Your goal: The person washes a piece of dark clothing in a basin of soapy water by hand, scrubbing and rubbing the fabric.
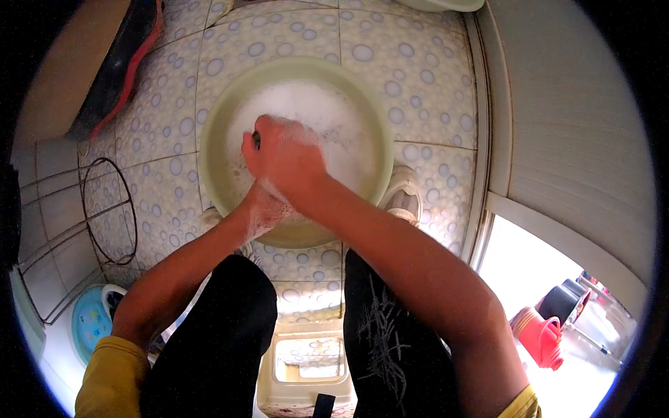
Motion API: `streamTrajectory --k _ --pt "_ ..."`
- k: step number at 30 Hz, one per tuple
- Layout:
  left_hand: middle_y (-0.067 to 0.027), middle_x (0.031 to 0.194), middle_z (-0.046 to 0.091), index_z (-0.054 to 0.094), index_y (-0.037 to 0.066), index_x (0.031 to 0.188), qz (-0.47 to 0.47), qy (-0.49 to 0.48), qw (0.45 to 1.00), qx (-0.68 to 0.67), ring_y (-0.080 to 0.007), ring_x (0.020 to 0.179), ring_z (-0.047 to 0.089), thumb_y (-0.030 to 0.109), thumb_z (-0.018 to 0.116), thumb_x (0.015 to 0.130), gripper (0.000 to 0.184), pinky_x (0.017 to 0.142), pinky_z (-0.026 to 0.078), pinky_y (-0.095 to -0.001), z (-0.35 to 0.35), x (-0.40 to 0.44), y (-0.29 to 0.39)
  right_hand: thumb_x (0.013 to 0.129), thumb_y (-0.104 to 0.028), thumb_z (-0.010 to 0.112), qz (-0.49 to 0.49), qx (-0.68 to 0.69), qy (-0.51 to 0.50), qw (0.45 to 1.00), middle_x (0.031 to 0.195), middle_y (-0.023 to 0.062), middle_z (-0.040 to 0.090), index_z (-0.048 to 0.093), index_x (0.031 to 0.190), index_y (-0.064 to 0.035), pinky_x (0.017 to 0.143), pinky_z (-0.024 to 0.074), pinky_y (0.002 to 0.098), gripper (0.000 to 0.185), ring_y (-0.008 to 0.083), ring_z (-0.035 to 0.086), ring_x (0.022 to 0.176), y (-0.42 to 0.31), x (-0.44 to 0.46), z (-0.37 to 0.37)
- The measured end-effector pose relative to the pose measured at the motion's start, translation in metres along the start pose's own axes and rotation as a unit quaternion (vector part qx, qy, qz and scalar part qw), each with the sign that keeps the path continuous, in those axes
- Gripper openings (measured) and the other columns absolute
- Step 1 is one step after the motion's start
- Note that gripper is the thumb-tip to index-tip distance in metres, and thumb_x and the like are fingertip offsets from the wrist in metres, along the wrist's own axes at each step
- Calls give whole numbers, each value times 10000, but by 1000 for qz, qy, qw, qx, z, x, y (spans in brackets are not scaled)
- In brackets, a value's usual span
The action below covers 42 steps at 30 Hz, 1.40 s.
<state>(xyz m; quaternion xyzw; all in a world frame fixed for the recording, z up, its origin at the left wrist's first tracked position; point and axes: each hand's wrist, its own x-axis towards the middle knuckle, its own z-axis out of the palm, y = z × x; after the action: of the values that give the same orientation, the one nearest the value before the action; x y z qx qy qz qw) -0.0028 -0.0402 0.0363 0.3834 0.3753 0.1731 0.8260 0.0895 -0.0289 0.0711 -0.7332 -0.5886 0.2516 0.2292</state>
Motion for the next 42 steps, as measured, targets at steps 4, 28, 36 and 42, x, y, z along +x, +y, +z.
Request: streamTrajectory --k 4,28,36,42 --pt "-74 887 632 534 -4 1094 -23 12 955 295 -148 811 589 77 646 836 292 693 488 -334 5 -2 11 922 -418 474 95 -14 -58 994 822 215 636 612 826 4 698 478 475 454 400 602 805 16 31 -2" --pt "-147 892 654 656 47 881 -14 14 564 826 -287 827 658 80 621 739 150 714 524 -405 -53 58 -10 960 -275 390 94 -179 -122 972 1241 250 530 477 1224 -34 934 429 454 367 379 524 1130 97 -8 49" --pt "-148 832 667 602 15 922 63 118 819 558 -288 805 657 88 709 682 273 722 513 -395 -60 31 -1 902 -404 495 231 101 -79 965 987 156 656 596 944 -60 784 474 477 361 428 603 917 51 -11 -9" --pt "-9 954 582 543 116 1110 -102 -74 982 142 -128 801 570 115 609 855 263 610 503 -314 -29 6 11 846 -345 567 -76 73 92 990 869 152 632 604 797 -49 737 469 461 302 373 602 853 23 -29 6"
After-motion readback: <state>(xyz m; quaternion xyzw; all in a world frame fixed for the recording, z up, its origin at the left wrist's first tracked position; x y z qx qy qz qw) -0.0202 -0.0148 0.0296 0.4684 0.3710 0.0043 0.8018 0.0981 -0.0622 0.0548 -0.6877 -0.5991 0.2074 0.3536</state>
